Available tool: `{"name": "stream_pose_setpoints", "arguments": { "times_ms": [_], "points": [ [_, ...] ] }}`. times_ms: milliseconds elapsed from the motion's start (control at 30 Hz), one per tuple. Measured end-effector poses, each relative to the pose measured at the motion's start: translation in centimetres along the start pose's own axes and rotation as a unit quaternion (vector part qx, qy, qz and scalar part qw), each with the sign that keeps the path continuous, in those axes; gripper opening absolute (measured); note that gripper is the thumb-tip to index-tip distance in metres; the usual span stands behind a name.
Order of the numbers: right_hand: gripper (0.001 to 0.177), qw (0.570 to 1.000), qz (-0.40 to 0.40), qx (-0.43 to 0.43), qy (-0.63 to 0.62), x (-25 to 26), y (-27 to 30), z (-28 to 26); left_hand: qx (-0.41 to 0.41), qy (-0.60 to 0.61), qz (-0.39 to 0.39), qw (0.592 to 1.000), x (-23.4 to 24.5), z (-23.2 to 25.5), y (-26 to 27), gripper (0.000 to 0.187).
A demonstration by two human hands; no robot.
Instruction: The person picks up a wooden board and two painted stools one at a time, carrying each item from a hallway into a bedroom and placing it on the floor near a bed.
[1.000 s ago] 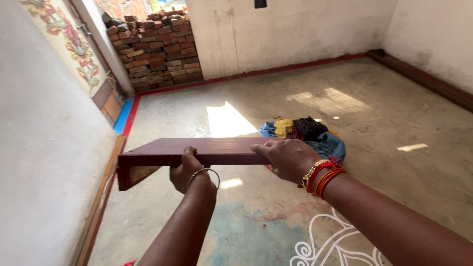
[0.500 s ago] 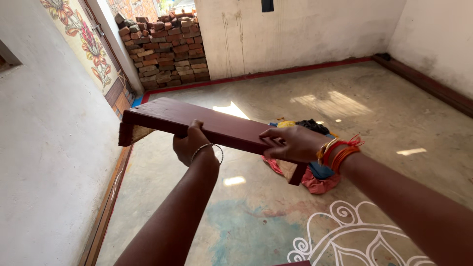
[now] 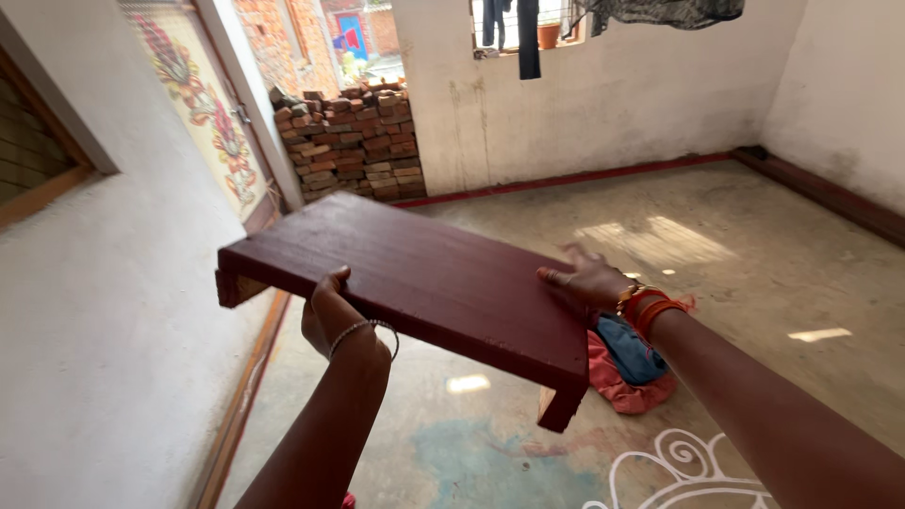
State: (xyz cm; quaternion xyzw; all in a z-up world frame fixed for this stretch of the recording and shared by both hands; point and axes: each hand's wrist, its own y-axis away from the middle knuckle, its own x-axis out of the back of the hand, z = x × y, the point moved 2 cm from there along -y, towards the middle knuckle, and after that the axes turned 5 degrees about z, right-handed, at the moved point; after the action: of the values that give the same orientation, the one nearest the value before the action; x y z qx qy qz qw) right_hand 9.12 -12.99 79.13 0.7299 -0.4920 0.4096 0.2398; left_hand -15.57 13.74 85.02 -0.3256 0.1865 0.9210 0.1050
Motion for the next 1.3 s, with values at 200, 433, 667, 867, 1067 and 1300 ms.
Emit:
{"name": "stream_pose_setpoints", "arguments": {
  "times_ms": [200, 433, 667, 867, 1067, 1300],
  "points": [
    [0.077, 0.801, -0.120, -0.100, -0.577, 0.8, 6.8, -1.7, -0.021, 0.005, 0.018, 1.000, -1.7, 2.2, 4.8, 0.025],
    [0.067, 0.806, -0.027, -0.067, -0.588, 7.6, 9.1, -3.2, 0.037, -0.027, 0.026, 0.999, -0.8, 3.2, 8.7, 0.052],
    [0.072, 0.775, 0.055, 0.088, -0.623, 15.5, 14.5, -3.2, 0.074, 0.048, -0.084, 0.993, 3.2, -0.6, 13.5, 0.052],
    [0.097, 0.745, 0.128, 0.128, -0.642, 16.5, 20.1, -4.8, -0.010, 0.158, -0.139, 0.978, 5.3, -1.7, 18.3, 0.065],
    [0.101, 0.744, 0.118, 0.066, -0.655, 12.9, 28.8, -5.5, -0.026, 0.121, -0.036, 0.992, 6.8, -0.9, 27.4, 0.077],
    [0.103, 0.912, 0.144, 0.133, -0.360, 10.6, 34.9, -0.1, -0.127, 0.054, -0.031, 0.990, 18.9, -0.1, 32.9, 0.073]
  ]
}}
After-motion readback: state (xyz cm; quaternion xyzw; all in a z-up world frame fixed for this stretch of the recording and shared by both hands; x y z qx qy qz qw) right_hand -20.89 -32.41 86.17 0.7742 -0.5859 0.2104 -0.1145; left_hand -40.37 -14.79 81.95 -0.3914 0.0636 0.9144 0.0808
